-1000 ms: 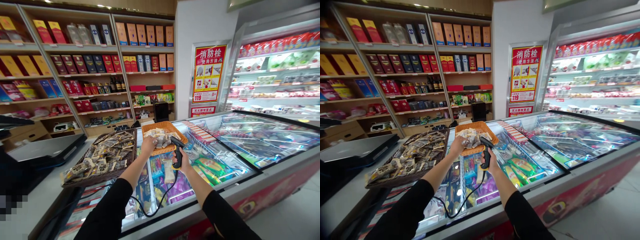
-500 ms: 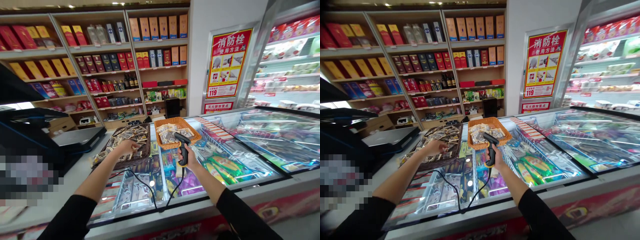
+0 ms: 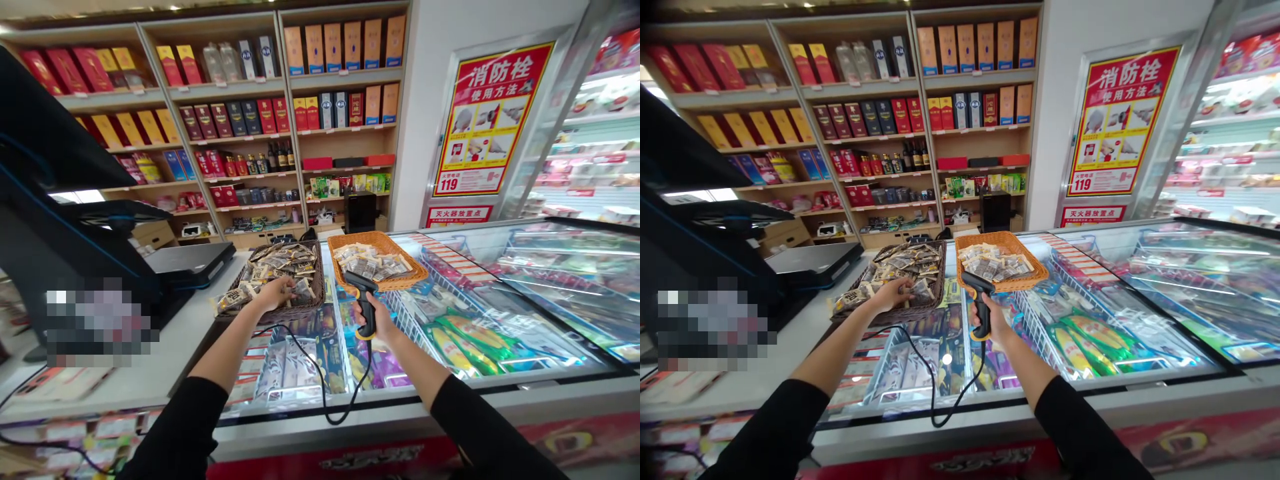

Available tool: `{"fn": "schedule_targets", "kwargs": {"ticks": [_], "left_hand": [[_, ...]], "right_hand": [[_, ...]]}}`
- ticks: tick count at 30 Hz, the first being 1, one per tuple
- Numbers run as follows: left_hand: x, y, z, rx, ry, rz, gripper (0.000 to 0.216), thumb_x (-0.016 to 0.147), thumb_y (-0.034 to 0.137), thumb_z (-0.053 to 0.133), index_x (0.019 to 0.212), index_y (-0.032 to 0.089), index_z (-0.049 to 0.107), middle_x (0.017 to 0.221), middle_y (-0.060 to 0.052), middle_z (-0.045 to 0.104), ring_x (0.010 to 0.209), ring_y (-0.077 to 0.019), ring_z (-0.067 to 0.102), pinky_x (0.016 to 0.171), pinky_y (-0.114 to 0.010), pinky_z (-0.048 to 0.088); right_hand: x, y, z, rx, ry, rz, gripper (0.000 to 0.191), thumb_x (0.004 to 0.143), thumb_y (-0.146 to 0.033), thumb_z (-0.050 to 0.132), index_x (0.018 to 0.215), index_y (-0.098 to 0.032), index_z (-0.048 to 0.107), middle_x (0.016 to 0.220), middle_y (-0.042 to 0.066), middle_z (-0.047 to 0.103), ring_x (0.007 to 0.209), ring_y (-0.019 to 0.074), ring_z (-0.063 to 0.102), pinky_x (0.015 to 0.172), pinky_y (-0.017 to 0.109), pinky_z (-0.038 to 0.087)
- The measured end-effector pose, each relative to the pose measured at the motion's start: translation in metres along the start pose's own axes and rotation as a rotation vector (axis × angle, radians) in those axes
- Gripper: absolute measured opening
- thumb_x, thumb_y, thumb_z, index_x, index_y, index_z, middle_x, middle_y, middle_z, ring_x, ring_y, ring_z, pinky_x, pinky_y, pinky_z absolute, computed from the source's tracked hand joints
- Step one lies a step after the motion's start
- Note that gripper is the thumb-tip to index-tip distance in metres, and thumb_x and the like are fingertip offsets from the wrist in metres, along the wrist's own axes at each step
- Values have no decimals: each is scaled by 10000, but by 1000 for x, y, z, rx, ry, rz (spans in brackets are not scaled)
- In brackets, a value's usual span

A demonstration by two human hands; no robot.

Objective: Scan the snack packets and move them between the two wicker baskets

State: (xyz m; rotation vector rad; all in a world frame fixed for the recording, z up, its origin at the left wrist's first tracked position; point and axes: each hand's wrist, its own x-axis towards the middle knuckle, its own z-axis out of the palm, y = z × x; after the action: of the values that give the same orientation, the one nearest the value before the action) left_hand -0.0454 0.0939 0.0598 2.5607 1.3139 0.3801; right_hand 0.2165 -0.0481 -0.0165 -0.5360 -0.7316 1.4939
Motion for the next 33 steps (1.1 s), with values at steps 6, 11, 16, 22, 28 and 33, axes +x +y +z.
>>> {"fn": "schedule_targets", "kwargs": {"ticks": [6, 11, 16, 22, 28, 33], "left_hand": [[14, 4, 2, 56, -87, -28, 489, 473, 164, 731, 958, 200, 683, 917, -73, 699, 905, -291, 624, 767, -309, 456], [25, 1, 1, -566, 121, -116, 486, 417, 168, 770, 894, 164, 678, 731, -26, 690, 726, -222, 648, 666, -306, 504], [25, 10, -3, -1125, 238, -209, 392, 411, 307, 826, 720, 131, 662, 679, -15, 660, 669, -156, 630, 684, -285, 530], [46, 50, 10, -1294, 190, -231, 329, 635, 382, 715, 853, 153, 626, 754, -22, 674, 654, -136, 635, 691, -294, 537], [73, 62, 37, -753, 289, -98, 332, 740, 429, 583, 901, 143, 635, 658, -21, 666, 591, -158, 613, 564, -254, 481], [68, 51, 40, -567, 362, -43, 399, 743, 490, 545, 894, 136, 652, 539, 1, 615, 545, -158, 596, 563, -241, 436]], "right_hand": [[3, 2, -4, -2, 7, -6, 328, 715, -505, 613, 807, -209, 508, 558, -52, 488, 360, 71, 378, 351, 187, 289], [2, 2, -1, 19, 8, -8, 313, 721, -487, 617, 812, -208, 510, 542, -53, 492, 355, 72, 395, 358, 192, 293], [3, 2, 7, -7, 25, -17, 343, 696, -513, 632, 789, -206, 512, 528, -53, 495, 343, 76, 397, 339, 199, 285], [0, -6, 8, -314, 126, -251, 314, 740, -483, 617, 810, -191, 525, 509, -47, 531, 323, 91, 429, 331, 216, 311], [-14, -27, 1, -831, 166, -352, 207, 751, -376, 630, 689, -193, 553, 381, -54, 497, 305, 108, 441, 356, 220, 336], [-20, -31, 4, -1003, 59, -300, 126, 728, -291, 654, 685, -192, 590, 406, -47, 524, 339, 117, 461, 391, 228, 330]]}}
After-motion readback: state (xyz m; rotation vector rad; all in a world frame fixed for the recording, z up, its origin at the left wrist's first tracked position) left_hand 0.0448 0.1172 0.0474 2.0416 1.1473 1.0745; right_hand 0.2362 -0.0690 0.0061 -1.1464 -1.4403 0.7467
